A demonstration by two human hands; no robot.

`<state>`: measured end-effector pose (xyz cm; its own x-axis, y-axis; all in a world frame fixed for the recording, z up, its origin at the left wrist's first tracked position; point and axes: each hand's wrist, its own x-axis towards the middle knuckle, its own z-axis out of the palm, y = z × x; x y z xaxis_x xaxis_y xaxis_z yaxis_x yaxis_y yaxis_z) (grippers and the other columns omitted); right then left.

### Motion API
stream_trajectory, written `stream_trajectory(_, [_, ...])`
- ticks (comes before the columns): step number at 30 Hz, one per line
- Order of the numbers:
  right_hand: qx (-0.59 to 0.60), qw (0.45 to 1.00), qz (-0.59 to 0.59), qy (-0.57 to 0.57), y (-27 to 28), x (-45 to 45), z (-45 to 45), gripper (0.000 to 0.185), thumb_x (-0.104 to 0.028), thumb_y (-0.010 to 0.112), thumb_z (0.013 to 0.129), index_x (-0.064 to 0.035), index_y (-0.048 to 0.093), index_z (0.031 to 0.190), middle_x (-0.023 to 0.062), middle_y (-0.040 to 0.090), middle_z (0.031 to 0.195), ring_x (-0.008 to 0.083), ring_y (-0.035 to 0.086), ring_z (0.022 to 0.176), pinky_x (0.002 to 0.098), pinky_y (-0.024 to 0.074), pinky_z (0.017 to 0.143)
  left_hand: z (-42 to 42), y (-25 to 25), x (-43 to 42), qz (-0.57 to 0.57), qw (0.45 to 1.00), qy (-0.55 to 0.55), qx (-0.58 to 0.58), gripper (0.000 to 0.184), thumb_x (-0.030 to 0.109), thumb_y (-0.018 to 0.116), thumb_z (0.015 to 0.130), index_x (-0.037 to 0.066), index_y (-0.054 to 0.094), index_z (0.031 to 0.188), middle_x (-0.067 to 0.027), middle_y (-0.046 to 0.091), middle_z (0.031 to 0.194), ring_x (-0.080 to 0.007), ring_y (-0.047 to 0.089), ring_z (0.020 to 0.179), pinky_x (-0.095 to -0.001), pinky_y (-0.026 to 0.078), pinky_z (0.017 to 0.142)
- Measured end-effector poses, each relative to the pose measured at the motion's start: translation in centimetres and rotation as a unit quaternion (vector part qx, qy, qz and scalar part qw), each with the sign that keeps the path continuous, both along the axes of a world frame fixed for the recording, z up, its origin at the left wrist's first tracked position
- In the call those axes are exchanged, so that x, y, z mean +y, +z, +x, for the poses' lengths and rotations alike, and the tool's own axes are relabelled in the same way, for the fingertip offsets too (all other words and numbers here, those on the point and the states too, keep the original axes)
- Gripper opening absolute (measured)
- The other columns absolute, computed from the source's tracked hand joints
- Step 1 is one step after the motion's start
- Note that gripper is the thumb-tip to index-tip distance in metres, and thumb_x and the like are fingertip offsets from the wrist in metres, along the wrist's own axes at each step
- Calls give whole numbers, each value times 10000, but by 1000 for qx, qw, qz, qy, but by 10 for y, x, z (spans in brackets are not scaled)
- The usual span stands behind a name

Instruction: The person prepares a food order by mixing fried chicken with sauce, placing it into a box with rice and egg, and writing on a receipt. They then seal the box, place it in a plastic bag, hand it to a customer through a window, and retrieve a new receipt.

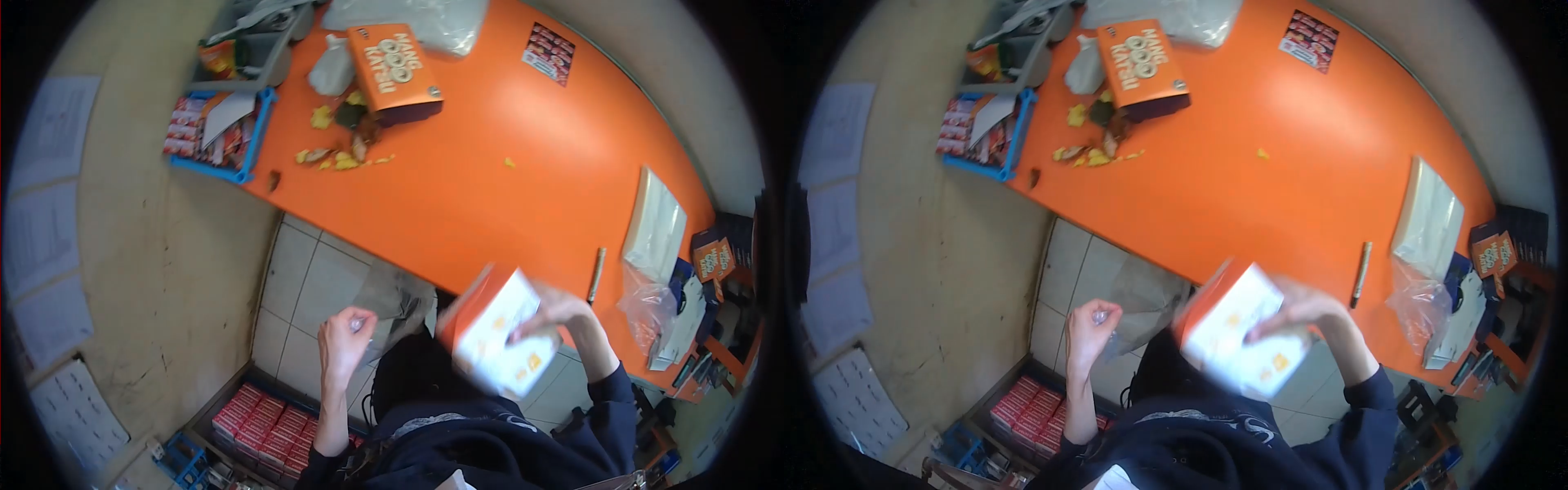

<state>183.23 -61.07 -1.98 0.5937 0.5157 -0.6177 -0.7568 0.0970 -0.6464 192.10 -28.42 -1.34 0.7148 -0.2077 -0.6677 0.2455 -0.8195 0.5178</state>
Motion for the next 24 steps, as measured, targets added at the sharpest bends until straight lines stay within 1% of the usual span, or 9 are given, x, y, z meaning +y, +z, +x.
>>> stream_trajectory(1, [-97,993,16,58,0,29,1,758,-269,823,605,-13,466,1222,133,620,1062,228,594,996,367,462,883,0,17,-10,-72,997,8,-18,256,131,668,766,37,616,999,-130,671,791,-193,663,711,-303,506,617])
stream_trajectory(4, [98,963,130,216,5,114,12,717,-288,796,646,-1,475,1219,162,555,1172,255,528,1095,357,410,940,-9,79,-28,-197,970,-143,-17,269,73,617,774,76,597,1042,-124,654,795,-202,654,698,-312,497,584])
stream_trajectory(7, [3,985,90,148,2,156,16,629,-291,769,694,7,504,1181,129,607,1072,211,581,991,340,465,855,-53,125,18,-179,923,-326,-96,457,-9,541,743,126,469,1174,-166,615,922,-332,620,710,-410,507,617])
stream_trajectory(10, [63,989,125,-47,6,183,16,497,-229,701,774,14,512,1164,116,620,1034,183,620,899,315,511,788,-105,159,66,22,939,-278,-201,456,-3,550,743,130,470,1172,-149,611,897,-329,624,698,-415,507,600])
stream_trajectory(14, [-13,918,243,-314,23,235,26,457,-178,666,798,-6,490,1183,111,615,1053,213,605,942,375,492,861,-155,114,101,1,869,-13,-495,456,-64,591,699,64,497,1126,-80,597,765,-262,625,612,-367,503,547])
stream_trajectory(18, [-30,781,354,-513,85,294,43,551,-391,640,819,-64,473,1230,86,573,1149,246,547,1051,438,417,946,-171,53,129,-49,806,97,-582,376,-37,598,708,40,523,1068,-100,585,727,-269,621,652,-335,485,544])
stream_trajectory(20, [-92,742,378,-547,90,302,55,587,-431,611,829,-82,439,1269,100,532,1214,273,500,1116,468,380,976,-188,-21,129,19,886,-100,-453,256,19,576,760,30,534,1012,-119,608,772,-295,623,747,-363,501,642])
stream_trajectory(22, [-168,727,357,-562,94,300,58,599,-432,599,837,-84,416,1290,103,504,1253,286,473,1149,477,367,989,-179,-12,128,-210,945,-128,-214,223,52,559,792,18,562,1012,-136,641,869,-292,619,807,-375,501,714])
stream_trajectory(24, [-157,752,390,-508,90,289,43,641,-403,608,831,-68,369,1323,107,473,1288,299,456,1170,484,354,1003,-161,45,152,-403,865,-257,-153,194,115,579,829,23,580,1000,-155,626,946,-289,629,879,-339,488,807])
